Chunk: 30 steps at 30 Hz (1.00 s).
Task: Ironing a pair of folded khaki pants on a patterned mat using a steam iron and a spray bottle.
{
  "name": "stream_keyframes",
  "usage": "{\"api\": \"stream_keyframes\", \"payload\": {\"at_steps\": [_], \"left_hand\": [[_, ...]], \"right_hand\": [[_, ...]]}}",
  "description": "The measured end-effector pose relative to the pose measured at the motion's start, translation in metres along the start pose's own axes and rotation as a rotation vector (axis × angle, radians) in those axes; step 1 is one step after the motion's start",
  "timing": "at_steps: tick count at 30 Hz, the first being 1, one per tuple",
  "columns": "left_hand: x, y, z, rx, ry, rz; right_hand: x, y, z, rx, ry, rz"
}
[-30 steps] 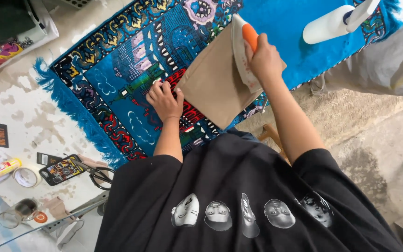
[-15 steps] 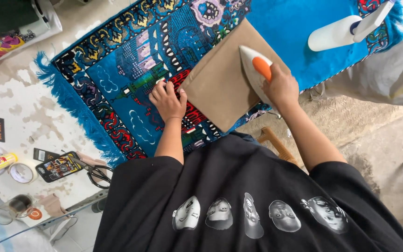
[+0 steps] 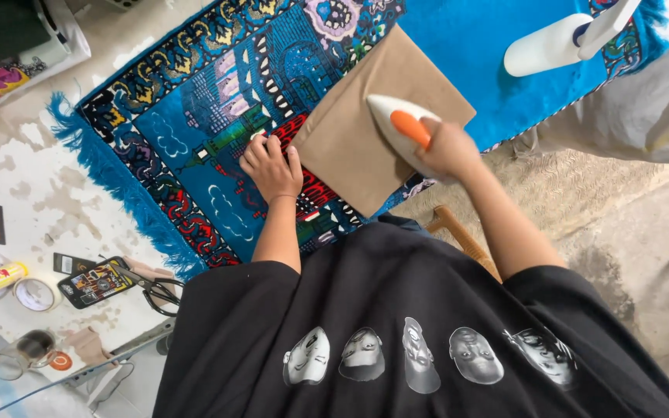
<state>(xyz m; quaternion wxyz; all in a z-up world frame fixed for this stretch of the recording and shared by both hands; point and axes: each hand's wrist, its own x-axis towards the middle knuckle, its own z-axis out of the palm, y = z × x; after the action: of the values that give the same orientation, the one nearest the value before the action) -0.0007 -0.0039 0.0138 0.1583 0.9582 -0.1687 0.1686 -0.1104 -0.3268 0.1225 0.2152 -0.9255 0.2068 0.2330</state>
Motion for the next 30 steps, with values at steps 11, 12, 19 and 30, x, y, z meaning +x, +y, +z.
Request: {"api": "stream_keyframes", "payload": {"at_steps": [11,12,19,30], "left_hand": [[-0.002,-0.002,0.007,0.041,-0.006,-0.001],[-0.003,-0.001,0.009,0.030,0.000,-0.020],[-0.001,-0.003,0.005,0.017,-0.042,0.022],[-0.003,-0.003,0.011,-0.004,0.035,0.012]], "right_hand": [[0.072,-0.015,-0.014,-0.075,0.282,0.190],[0.088,-0.015,-0.027,-0.018,0.322,0.207],[0.097,0.007,-0.017,0.135,0.328,0.226],[-0.022,0.023,0.036,-0.040,0.177,0.375]]}}
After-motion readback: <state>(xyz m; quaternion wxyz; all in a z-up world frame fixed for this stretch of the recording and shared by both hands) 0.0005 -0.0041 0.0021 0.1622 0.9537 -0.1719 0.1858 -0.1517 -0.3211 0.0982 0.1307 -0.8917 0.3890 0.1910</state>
